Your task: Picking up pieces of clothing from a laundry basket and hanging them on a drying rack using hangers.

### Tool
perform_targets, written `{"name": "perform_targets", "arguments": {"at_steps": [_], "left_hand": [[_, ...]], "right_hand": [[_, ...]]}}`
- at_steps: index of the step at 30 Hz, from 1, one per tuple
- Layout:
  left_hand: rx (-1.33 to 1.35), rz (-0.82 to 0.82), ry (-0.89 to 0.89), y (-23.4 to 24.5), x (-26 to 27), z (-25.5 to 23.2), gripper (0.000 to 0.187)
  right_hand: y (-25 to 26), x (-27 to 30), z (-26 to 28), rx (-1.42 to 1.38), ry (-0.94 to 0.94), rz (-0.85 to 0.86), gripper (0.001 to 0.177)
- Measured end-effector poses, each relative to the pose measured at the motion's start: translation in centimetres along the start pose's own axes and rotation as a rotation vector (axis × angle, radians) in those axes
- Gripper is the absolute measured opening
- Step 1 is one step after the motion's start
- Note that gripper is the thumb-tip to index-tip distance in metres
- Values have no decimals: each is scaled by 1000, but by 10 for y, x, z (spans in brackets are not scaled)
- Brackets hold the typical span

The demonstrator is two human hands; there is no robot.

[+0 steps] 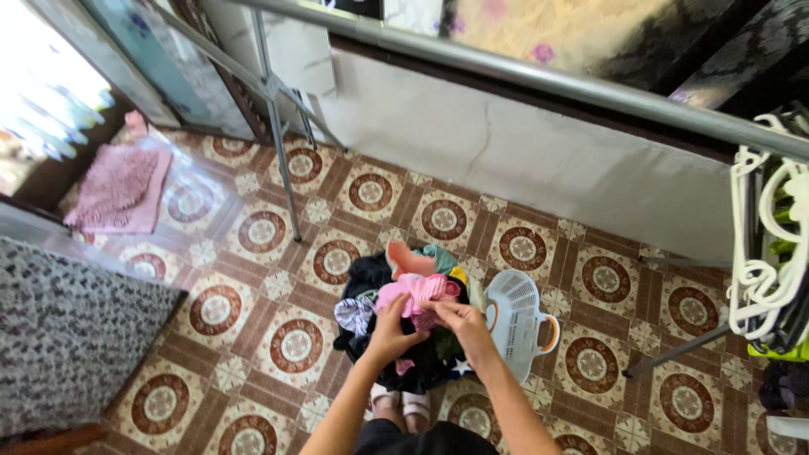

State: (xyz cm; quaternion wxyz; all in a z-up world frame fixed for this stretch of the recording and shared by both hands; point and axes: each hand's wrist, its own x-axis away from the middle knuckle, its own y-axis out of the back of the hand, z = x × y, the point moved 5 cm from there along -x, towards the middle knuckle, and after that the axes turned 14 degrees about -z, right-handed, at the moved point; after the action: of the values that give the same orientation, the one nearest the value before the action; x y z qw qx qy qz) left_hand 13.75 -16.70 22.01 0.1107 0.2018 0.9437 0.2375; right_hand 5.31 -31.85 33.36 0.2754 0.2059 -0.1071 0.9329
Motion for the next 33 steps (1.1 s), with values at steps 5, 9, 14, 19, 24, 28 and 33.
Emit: {"name": "perform_targets", "arguments": {"at_steps": [5, 9, 14, 19, 24, 28, 33], "left_hand": [[220, -36, -28, 12, -44, -30, 54], [429, -66, 49, 16, -75, -21, 25], [914, 72, 298, 33, -105, -39, 23], [985, 129, 411, 63, -117, -82, 23], [863, 60, 284, 93, -127, -95, 34], [917, 10, 363, 109, -124, -119, 30], [1027, -11, 424, 93, -130, -116, 27]], "right_hand": [[-18, 1, 68, -106, 90, 55, 32], [-32, 7, 118, 9, 221, -74, 33], [-10, -27, 112, 184, 376, -143, 35], [-20, -10, 132, 411, 421, -74, 38], [0, -7, 142, 965, 285, -236, 30], [-9, 9, 177, 1002, 1057, -405, 39], [-11, -29, 132, 581, 302, 3, 41]]}}
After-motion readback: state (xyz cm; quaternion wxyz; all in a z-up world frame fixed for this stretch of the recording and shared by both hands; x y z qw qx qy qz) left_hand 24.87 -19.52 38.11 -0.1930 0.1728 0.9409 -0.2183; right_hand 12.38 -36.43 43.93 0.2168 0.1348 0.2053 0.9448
